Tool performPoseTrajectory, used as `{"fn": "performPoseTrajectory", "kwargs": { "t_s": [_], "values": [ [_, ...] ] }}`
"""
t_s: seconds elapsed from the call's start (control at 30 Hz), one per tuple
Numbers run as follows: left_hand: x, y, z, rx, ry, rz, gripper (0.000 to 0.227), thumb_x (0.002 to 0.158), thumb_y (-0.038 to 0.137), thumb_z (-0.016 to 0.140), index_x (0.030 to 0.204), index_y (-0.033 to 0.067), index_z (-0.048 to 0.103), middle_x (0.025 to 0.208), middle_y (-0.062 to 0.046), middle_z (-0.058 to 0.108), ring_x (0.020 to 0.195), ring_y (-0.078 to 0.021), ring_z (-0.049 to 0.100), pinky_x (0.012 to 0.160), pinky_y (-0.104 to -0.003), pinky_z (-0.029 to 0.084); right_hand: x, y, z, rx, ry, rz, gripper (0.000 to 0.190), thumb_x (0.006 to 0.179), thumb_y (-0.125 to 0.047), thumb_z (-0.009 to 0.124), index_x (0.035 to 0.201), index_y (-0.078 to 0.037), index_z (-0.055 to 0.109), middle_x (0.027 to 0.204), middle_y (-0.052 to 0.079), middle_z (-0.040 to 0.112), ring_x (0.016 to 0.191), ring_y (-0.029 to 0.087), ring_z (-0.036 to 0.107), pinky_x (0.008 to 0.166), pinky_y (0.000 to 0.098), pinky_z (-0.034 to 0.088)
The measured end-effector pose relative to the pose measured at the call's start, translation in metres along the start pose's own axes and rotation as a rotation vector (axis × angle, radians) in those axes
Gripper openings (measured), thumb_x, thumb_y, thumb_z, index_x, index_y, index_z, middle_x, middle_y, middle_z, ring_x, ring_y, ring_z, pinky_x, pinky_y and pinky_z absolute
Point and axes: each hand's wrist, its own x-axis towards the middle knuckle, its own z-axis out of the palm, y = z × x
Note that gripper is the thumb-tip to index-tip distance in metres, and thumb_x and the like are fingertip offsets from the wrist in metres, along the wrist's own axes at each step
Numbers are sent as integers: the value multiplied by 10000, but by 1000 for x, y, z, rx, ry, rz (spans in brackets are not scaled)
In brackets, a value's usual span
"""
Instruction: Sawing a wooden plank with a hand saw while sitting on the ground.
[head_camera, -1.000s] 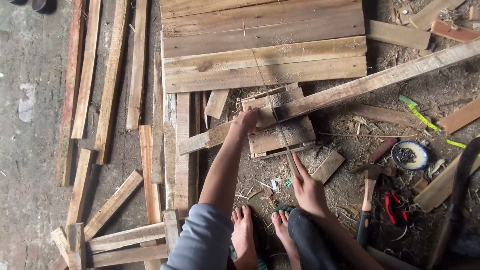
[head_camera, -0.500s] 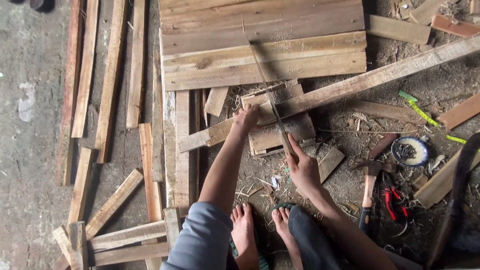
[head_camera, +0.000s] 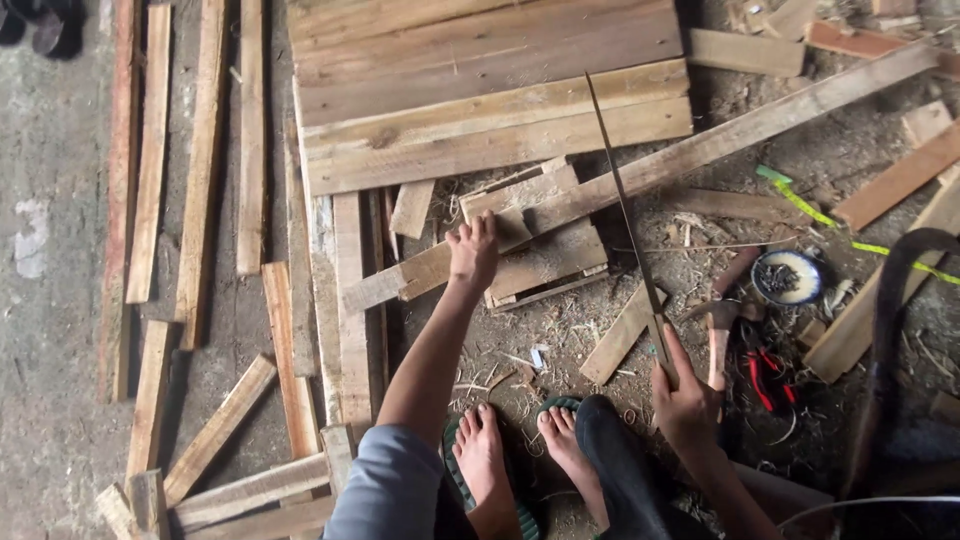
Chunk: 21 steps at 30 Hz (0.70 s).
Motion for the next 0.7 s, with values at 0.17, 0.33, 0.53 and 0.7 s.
{"fn": "performPoseTrajectory", "kwargs": {
  "t_s": [0.17, 0.33, 0.53, 0.7],
  "values": [
    [2, -4, -18, 20, 44, 55, 680, 952, 130, 598, 1542, -24, 295, 1315, -265, 537, 1006, -348, 609, 895, -579, 521, -28, 36, 1, -178, 65, 101, 578, 918, -93, 664, 1492, -94, 605, 675, 143, 670, 415, 273, 536, 412, 409, 402],
    [-18, -28, -95, -225, 13, 75, 973, 924, 456, 744, 1560, -25, 187, 1306, -265, 531, 1111, -386, 591, 914, -544, 585, -35, 17, -12, -103, 76, 216, 629, 915, -77, 607, 1536, -38, 515, 666, 188, 690, 458, 355, 601, 475, 497, 442],
    [-84, -71, -138, -69, 105, 398, 922, 869, 225, 813, 1527, -60, 233, 1251, -291, 549, 1018, -412, 650, 831, -588, 618, -59, 17, -10, -14, 127, 294, 614, 941, -57, 571, 1538, -39, 428, 1165, 257, 717, 810, 466, 704, 645, 522, 538],
    [-155, -91, -60, 3, -41, 438, 849, 913, 381, 749, 1501, -32, 298, 1255, -281, 576, 1038, -426, 678, 726, -516, 675, -76, 19, 0, -119, 27, 399, 620, 954, -82, 563, 1549, -82, 389, 1125, 234, 730, 827, 446, 717, 673, 522, 549]
  ]
}}
